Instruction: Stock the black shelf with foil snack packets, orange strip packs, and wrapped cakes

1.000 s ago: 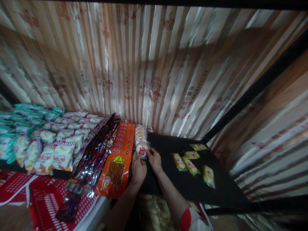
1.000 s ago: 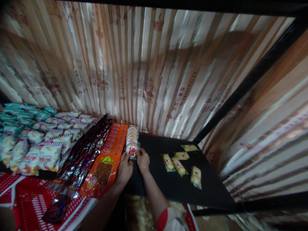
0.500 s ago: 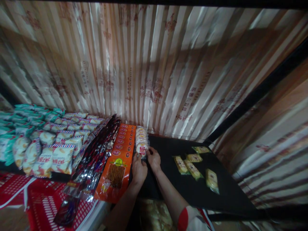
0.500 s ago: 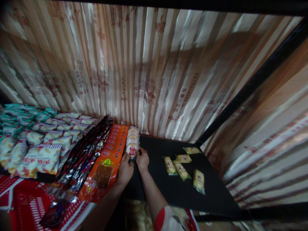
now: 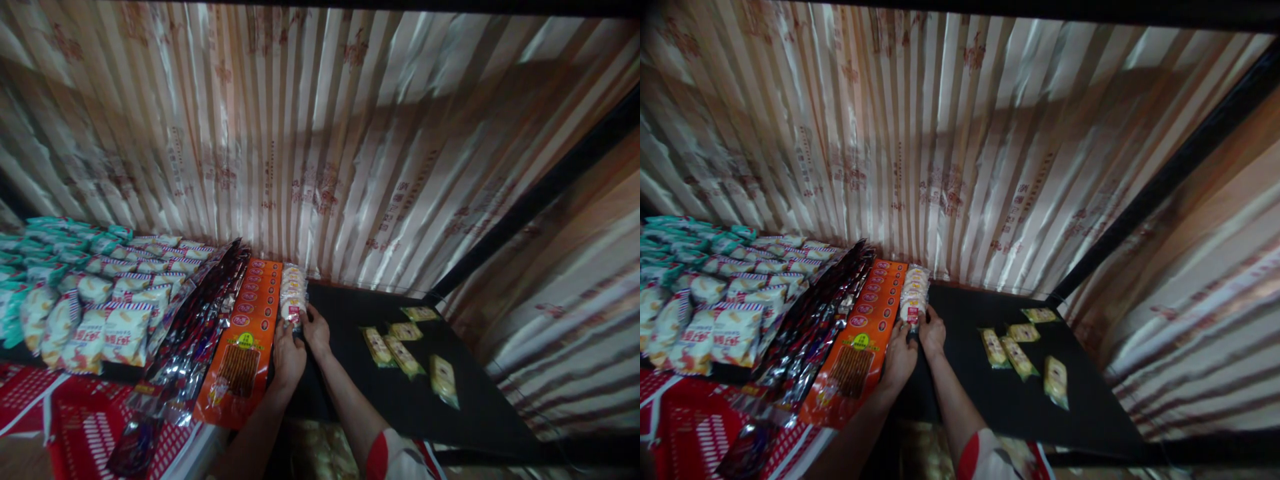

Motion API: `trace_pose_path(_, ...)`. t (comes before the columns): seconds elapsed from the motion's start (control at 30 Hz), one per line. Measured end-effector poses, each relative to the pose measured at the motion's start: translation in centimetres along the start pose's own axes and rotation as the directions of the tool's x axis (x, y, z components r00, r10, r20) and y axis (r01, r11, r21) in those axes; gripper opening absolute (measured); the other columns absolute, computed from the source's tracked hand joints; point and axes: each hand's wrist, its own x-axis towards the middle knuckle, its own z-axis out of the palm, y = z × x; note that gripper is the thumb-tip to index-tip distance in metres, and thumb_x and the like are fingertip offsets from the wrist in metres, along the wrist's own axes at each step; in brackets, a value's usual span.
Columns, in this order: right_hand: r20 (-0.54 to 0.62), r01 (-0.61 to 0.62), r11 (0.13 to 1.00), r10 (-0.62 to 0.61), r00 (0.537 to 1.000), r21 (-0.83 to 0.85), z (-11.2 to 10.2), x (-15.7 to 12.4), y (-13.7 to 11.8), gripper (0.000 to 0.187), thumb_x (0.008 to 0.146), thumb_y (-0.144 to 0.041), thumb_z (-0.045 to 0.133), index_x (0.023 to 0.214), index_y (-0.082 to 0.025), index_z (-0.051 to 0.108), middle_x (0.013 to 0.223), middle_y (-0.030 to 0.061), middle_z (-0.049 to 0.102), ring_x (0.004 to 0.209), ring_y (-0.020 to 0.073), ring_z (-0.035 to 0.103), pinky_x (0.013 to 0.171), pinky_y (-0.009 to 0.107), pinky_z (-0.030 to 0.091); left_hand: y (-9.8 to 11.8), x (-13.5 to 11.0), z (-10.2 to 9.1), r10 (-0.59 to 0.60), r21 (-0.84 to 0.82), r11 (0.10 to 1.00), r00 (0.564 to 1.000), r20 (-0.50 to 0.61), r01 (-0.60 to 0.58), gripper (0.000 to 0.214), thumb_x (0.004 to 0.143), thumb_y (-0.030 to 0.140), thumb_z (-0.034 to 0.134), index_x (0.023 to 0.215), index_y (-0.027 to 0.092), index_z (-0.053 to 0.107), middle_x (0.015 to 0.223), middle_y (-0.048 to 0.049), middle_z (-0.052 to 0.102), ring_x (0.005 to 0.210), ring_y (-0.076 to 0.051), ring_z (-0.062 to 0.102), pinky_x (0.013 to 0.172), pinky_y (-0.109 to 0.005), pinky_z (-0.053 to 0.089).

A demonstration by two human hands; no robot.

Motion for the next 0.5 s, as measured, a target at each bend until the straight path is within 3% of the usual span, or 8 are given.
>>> trace_pose_path(0.2,0.012,-0.022,1.000,0.022,1.000,0.019,-0.1,-0.4,-0.6,0.046,0.080,-0.042,0.044,0.118,-0.018,0.056,0.109,0.0095,0.065,0.100,0.0229,0.060,0.085,0.031,0.044,0.2,0.2,-0.3,-0.003,0.007,1.000,1.000,0.002,0.003,0.045,0.074,0.009,0.043,0.118,0.009,0.055,0.135,-0.0152,0.044,0.127,-0.026,0.038,0.106,-0.035,0.030)
trace_pose_path(0.37,-0.084,-0.035,0.962,0.060,0.995,0.271,-0.1,0.0,-0.4,0.065,0.082,-0.053,0.035,0.128,-0.008,0.046,0.128,0.0161,0.052,0.117,0.0236,0.050,0.100,0.032,0.035,0.3,-0.3,-0.4,0.047,0.114,0.992,0.999,0.018,-0.049,0.049,0.075,0.007,0.042,0.123,0.004,0.050,0.138,-0.0174,0.040,0.128,-0.026,0.036,0.107,-0.034,0.029)
trace_pose_path(0.5,-0.076,-0.022,0.866,0.069,0.995,0.499,1.0,1.7,0.5,0.071,0.081,-0.061,0.031,0.130,-0.011,0.043,0.137,0.0123,0.043,0.128,0.0222,0.037,0.107,0.035,0.026,0.3,-0.8,-0.3,0.128,0.221,0.966,0.992,0.023,-0.130,0.051,0.075,0.006,0.040,0.126,0.007,0.048,0.140,-0.0131,0.038,0.125,-0.025,0.040,0.105,-0.035,0.032)
